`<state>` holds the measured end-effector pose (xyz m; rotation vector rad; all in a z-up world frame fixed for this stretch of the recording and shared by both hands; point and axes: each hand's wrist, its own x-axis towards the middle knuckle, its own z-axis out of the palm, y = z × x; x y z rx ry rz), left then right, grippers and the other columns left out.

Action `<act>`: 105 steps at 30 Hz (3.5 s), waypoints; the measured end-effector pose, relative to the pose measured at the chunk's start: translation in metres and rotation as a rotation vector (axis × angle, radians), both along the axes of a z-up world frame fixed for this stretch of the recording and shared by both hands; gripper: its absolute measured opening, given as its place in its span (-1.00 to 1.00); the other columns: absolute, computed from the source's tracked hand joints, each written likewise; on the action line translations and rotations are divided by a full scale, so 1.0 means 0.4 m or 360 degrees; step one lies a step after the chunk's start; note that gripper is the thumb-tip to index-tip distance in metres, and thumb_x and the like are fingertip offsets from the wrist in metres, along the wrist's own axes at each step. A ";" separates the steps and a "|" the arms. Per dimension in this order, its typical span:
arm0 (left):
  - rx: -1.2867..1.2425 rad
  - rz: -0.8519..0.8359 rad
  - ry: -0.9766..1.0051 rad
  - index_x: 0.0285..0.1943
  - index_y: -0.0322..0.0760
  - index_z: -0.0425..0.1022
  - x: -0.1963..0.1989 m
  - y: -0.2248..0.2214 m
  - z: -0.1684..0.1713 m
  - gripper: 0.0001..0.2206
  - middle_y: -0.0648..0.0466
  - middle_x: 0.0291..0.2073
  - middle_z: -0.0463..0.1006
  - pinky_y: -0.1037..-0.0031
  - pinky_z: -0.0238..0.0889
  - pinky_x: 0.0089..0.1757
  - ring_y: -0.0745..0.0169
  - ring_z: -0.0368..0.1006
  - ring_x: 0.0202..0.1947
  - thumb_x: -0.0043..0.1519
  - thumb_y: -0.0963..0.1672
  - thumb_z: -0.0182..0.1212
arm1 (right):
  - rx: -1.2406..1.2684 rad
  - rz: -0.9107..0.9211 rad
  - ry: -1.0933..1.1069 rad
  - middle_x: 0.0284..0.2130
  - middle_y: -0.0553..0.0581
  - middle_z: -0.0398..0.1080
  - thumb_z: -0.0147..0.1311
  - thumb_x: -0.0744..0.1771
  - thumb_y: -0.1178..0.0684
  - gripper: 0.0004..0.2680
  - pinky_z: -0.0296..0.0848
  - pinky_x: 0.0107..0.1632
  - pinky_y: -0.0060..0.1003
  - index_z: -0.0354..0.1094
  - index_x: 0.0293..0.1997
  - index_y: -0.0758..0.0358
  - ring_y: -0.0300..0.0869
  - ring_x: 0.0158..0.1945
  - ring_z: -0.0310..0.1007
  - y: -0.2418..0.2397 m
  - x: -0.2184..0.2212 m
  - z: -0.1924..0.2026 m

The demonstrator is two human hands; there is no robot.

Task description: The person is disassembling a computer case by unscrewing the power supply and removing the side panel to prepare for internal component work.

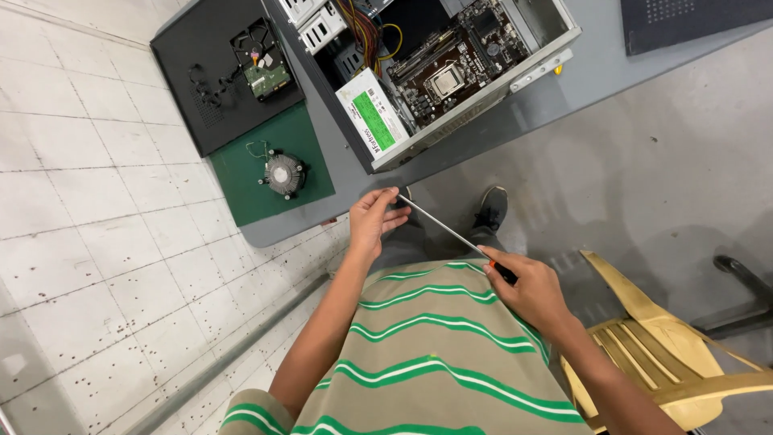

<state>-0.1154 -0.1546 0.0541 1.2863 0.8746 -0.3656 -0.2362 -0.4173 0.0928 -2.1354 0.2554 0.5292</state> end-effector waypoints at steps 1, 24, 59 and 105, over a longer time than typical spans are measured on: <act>0.0019 -0.0029 -0.0005 -0.13 -0.33 0.62 -0.003 -0.002 0.006 -0.80 0.03 -0.33 0.51 0.17 0.64 -0.22 -0.22 0.66 -0.31 0.15 -0.13 0.45 | -0.0012 0.0041 0.0023 -0.05 -0.01 0.62 0.17 0.34 -0.03 -0.77 0.58 -0.09 -0.13 0.57 0.11 -0.12 0.03 -0.01 0.60 -0.004 0.003 0.004; -0.0275 0.0378 -0.0155 0.10 -0.23 0.61 0.011 0.003 -0.079 -0.69 0.07 -0.10 0.67 0.35 0.61 -0.10 0.15 0.65 -0.19 0.22 -0.06 0.45 | 0.0376 -0.0196 -0.0271 -0.12 0.24 0.60 0.23 0.32 0.02 -0.76 0.56 -0.07 -0.03 0.57 0.10 0.11 0.16 -0.01 0.57 0.102 0.014 -0.026; 0.2147 -0.1383 -0.1381 0.07 -0.27 0.52 0.414 0.035 0.046 -0.49 0.07 -0.14 0.59 0.18 0.07 0.16 0.13 0.44 -0.12 0.28 0.17 0.06 | 0.0172 -0.0288 -0.0485 -0.34 -0.05 0.53 0.14 0.38 -0.02 -0.71 0.13 -0.57 -0.33 0.43 0.27 0.02 -0.34 -0.67 -0.04 0.210 -0.081 -0.109; 0.2154 -0.1325 -0.1396 -0.09 -0.22 0.49 0.403 0.039 0.028 -0.52 0.15 -0.32 0.49 0.20 0.07 0.09 0.18 0.35 -0.26 0.27 0.19 0.01 | 0.0651 -0.0192 0.0011 -0.39 0.03 0.40 -0.29 0.38 0.10 -0.62 0.20 -0.36 -0.20 0.17 0.41 0.02 -0.18 -0.50 0.24 0.338 0.160 -0.044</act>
